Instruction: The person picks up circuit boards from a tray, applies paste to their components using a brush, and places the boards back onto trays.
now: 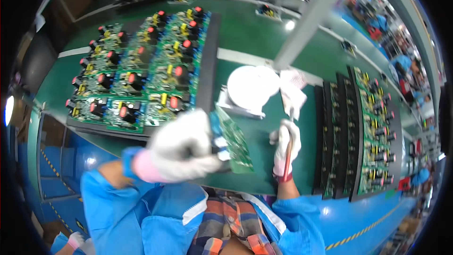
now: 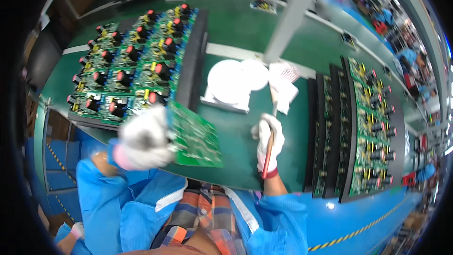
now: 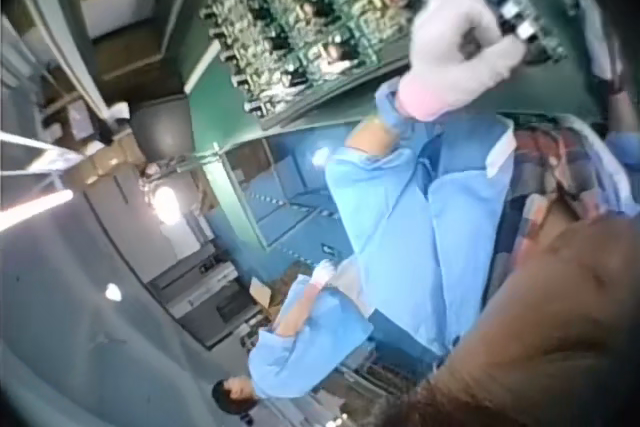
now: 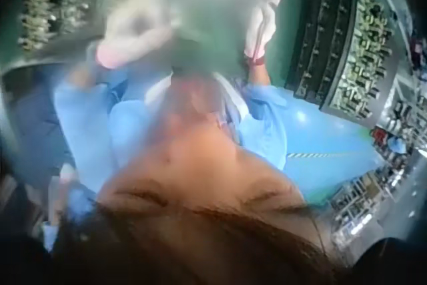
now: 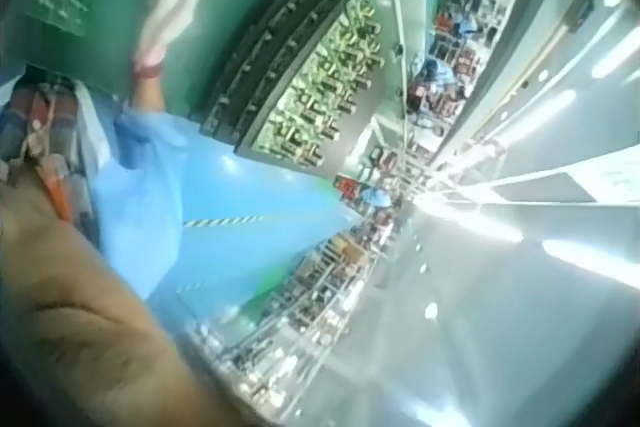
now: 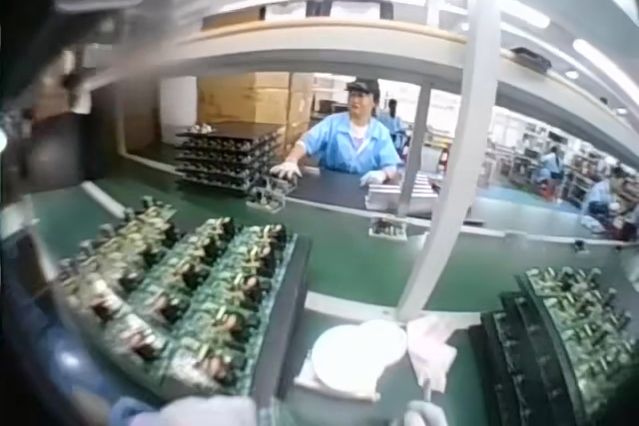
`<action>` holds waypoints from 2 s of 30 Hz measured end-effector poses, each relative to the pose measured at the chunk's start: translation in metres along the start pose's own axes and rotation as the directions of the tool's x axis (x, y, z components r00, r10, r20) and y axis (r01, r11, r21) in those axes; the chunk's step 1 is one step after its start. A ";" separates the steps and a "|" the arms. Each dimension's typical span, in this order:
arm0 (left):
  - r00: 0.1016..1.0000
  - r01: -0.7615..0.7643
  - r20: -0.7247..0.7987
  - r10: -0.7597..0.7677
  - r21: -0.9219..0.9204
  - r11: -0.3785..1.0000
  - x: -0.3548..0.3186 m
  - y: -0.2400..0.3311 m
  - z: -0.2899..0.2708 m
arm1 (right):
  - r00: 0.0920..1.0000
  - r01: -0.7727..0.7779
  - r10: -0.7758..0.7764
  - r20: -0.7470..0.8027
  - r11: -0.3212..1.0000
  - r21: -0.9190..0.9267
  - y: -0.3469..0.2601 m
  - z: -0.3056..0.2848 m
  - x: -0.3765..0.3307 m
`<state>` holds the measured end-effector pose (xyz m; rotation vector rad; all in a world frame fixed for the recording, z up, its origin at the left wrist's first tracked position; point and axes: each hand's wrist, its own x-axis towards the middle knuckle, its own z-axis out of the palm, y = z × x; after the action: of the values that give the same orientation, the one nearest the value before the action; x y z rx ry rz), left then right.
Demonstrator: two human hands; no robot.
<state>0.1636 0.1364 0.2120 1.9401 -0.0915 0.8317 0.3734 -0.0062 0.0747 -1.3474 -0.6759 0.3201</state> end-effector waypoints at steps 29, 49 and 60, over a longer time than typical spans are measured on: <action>0.637 0.688 -0.442 -0.632 -0.044 0.724 -0.049 -0.115 0.148 | 0.973 0.201 -0.166 0.161 0.951 -0.233 0.020 -0.013 -0.027; 0.875 0.485 -0.033 -0.484 0.091 0.870 -0.058 -0.121 0.102 | 0.887 -0.096 0.216 0.409 0.951 -0.294 -0.068 0.034 0.077; 0.907 0.419 -0.022 -0.420 0.102 0.902 -0.058 -0.125 0.101 | 0.786 0.131 0.195 0.587 0.875 -0.466 -0.070 0.037 0.102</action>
<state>0.2207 0.1027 0.0544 1.9577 0.3679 0.5534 0.4182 0.0665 0.1715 -1.7512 -1.3619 0.6757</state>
